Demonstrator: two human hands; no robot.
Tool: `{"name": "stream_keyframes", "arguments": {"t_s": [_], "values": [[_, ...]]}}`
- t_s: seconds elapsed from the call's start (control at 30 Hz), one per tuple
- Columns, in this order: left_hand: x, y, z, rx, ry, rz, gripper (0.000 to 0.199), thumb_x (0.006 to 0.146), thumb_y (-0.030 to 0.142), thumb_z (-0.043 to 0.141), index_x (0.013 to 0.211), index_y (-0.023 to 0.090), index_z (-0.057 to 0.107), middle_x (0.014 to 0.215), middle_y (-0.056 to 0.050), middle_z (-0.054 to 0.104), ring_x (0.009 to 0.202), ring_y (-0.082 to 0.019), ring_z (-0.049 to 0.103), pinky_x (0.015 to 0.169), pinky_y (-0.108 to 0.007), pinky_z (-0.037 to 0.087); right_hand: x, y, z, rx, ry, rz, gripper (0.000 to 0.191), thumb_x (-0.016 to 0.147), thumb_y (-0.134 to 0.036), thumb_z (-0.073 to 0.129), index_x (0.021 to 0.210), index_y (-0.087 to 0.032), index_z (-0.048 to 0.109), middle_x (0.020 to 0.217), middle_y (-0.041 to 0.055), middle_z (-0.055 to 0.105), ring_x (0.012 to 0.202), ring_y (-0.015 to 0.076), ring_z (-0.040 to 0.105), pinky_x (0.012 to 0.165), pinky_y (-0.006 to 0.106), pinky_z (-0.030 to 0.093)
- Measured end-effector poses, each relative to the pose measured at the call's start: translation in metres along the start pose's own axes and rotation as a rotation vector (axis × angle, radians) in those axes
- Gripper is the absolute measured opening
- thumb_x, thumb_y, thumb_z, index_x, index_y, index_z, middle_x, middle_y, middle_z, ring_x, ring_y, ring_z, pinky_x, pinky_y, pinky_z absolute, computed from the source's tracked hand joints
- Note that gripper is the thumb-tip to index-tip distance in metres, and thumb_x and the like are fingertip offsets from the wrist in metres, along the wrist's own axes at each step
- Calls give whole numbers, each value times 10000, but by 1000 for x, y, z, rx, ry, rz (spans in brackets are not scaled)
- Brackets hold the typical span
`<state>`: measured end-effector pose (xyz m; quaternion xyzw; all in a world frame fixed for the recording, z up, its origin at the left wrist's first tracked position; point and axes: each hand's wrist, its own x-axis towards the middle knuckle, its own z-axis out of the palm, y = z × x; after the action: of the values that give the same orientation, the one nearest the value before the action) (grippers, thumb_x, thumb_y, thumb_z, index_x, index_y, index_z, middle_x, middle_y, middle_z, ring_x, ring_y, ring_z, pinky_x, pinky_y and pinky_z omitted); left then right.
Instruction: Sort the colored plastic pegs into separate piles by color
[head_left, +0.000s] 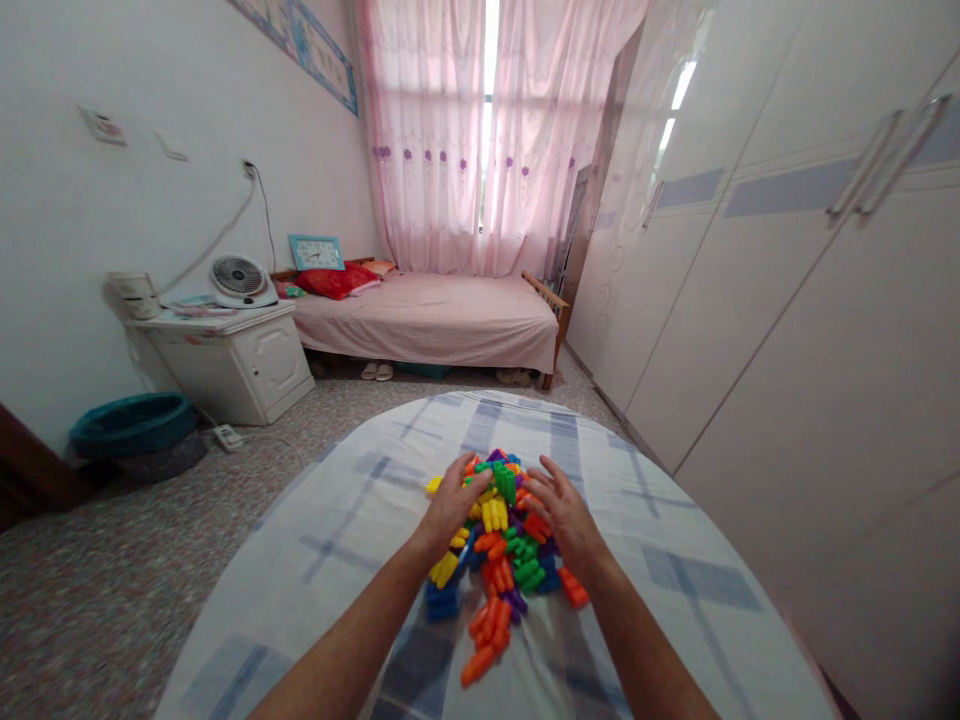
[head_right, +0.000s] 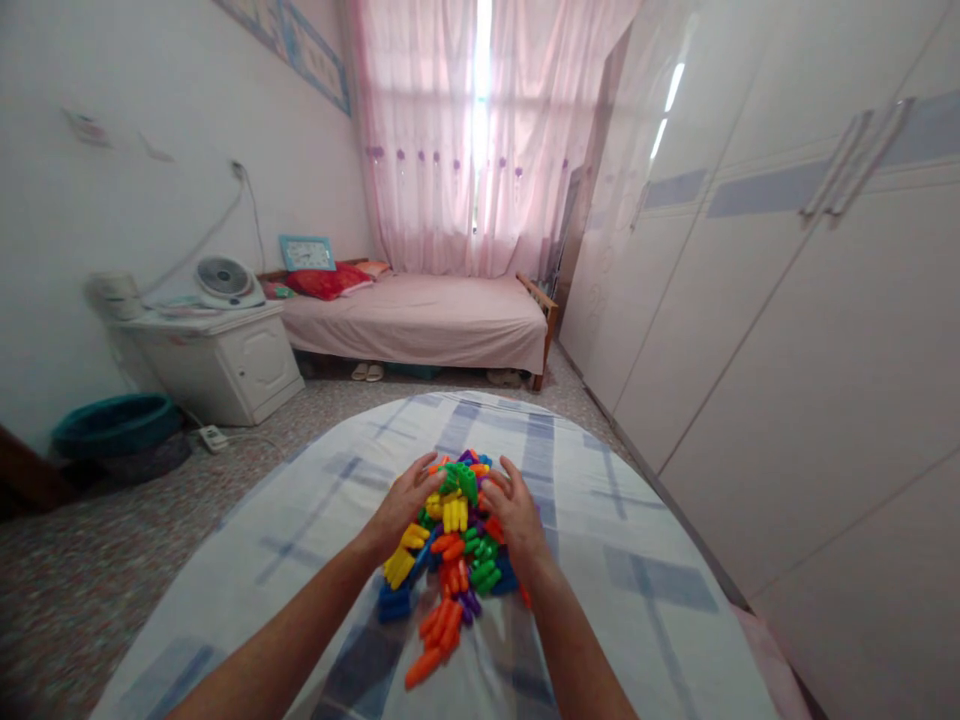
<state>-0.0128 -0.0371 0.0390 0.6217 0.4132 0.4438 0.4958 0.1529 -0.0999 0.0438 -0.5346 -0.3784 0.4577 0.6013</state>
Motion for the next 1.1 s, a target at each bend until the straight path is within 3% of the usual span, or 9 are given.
{"name": "stream_keyframes", "arguments": {"t_s": [0.1,0.2,0.27,0.33,0.5,0.7,0.9,1.1], "values": [[10,-39,-29,297,45,51,629,730,479,590,1245,130,499,1410,-152,383,1336,-281,290,1101,-419,209,16,19,-29,-320,147,-138,805,705,-553,567,1365,-156,333,1364,164,430,1234,248,436,1022,419,340],[14,-85,-58,475,20,77,540,719,489,591,1172,198,559,1363,-112,460,1345,-290,273,1107,-450,172,31,44,-52,-531,205,-156,820,716,-607,511,1362,-126,359,1410,160,377,1306,254,336,1080,426,238],[14,-108,-68,531,-25,104,396,736,474,575,1040,227,633,1344,-97,491,1341,-302,278,1109,-466,136,37,58,-57,-580,200,-136,804,739,-627,465,1362,-130,367,1425,136,362,1325,234,306,1101,404,190],[12,-120,-66,574,-14,95,395,754,468,552,1054,222,625,1341,-100,496,1333,-310,292,1102,-499,127,39,67,-55,-574,179,-114,780,763,-638,423,1368,-150,365,1428,107,366,1326,214,306,1105,383,182],[7,-114,-33,484,37,64,526,834,455,451,1281,178,471,1378,-114,444,1319,-248,334,1113,-449,194,37,76,-39,-523,165,-121,711,791,-623,416,1354,-188,398,1411,67,401,1309,204,337,1100,382,188],[-7,-90,-4,274,64,122,445,876,410,426,1261,199,495,1421,-84,363,1347,-222,277,1121,-422,217,32,77,-28,-480,138,-142,635,814,-580,426,1294,-168,473,1338,82,486,1261,204,398,1084,361,238],[-17,-82,0,158,1,195,333,861,396,470,1119,243,617,1333,-58,490,1257,-231,419,1088,-415,301,25,78,-29,-436,139,-123,558,788,-533,501,1243,-211,519,1248,65,564,1153,225,508,1016,380,355],[-12,-80,-7,-1,153,53,409,833,486,473,1072,198,639,1228,-62,581,1209,-242,471,1081,-401,316,22,75,-28,-475,143,-103,440,803,-519,471,1103,-217,582,1091,49,644,1020,217,587,934,353,422]]}}
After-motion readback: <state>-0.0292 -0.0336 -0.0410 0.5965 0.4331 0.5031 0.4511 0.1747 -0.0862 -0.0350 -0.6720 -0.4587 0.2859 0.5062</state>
